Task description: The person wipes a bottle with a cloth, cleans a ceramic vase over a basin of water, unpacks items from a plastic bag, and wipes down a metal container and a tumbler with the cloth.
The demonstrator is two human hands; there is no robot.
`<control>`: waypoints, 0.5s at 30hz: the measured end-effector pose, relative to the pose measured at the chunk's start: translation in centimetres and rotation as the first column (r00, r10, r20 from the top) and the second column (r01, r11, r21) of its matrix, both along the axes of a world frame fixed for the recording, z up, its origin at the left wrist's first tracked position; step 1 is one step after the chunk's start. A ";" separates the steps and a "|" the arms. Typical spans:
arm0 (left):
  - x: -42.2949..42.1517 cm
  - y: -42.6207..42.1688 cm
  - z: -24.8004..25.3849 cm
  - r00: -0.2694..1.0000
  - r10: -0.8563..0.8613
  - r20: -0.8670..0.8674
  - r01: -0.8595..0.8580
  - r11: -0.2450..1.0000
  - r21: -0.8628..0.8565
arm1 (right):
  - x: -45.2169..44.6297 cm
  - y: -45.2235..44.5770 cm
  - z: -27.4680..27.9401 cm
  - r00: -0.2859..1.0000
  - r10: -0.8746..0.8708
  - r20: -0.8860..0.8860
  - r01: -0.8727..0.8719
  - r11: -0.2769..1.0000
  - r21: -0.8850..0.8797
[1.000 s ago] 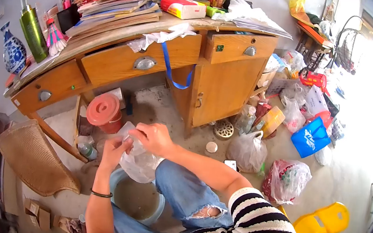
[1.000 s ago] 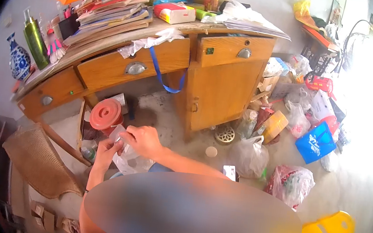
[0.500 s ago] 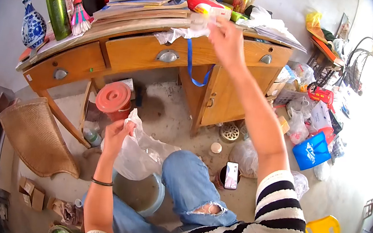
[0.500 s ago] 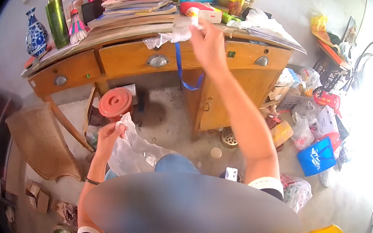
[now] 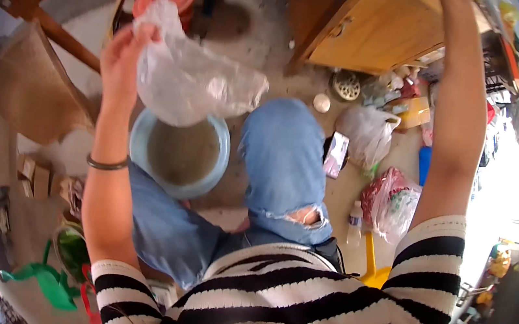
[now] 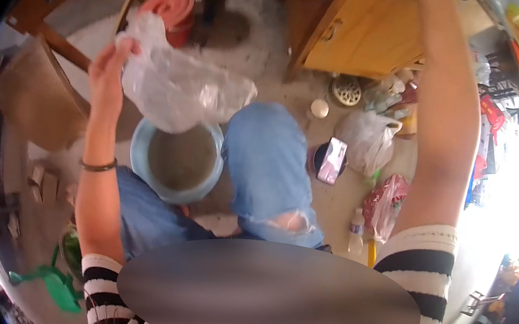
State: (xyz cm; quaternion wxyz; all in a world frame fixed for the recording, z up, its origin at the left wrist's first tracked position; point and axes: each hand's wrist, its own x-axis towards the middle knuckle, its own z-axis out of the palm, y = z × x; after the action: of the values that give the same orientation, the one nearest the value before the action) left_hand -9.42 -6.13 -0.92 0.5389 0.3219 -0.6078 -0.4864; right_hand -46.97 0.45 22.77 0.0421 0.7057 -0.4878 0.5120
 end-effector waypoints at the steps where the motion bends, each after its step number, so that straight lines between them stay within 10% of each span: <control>1: 0.3 0.2 0.2 1.000 0.017 -0.026 -0.016 0.999 0.050 | 0.7 0.6 -3.7 0.999 -0.040 -0.031 0.041 0.999 0.011; 5: 0.9 0.7 1.5 0.990 0.138 0.029 -0.138 0.990 0.002 | -1.3 1.1 -21.3 0.979 -0.092 -0.179 0.162 0.889 0.429; 9: 2.7 0.4 1.8 0.966 0.185 0.180 -0.168 0.980 -0.104 | -3.2 1.2 -40.3 0.939 0.104 -0.328 0.247 0.461 0.852; 11: 4.0 -0.6 1.4 0.972 0.163 0.171 -0.135 0.977 -0.165 | -3.4 1.2 -51.0 0.851 0.325 -0.412 0.226 0.482 0.847; 15: 3.2 -1.8 1.1 0.966 0.205 0.157 -0.161 0.955 -0.250 | 1.7 -0.7 -58.2 0.895 0.227 -0.384 0.298 0.336 0.894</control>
State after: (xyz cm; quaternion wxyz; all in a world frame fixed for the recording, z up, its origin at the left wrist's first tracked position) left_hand -6.23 -7.97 0.17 0.5587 0.3537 -0.6750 -0.3274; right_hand -45.23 -0.26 -35.43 -0.2505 0.6838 -0.6841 -0.0411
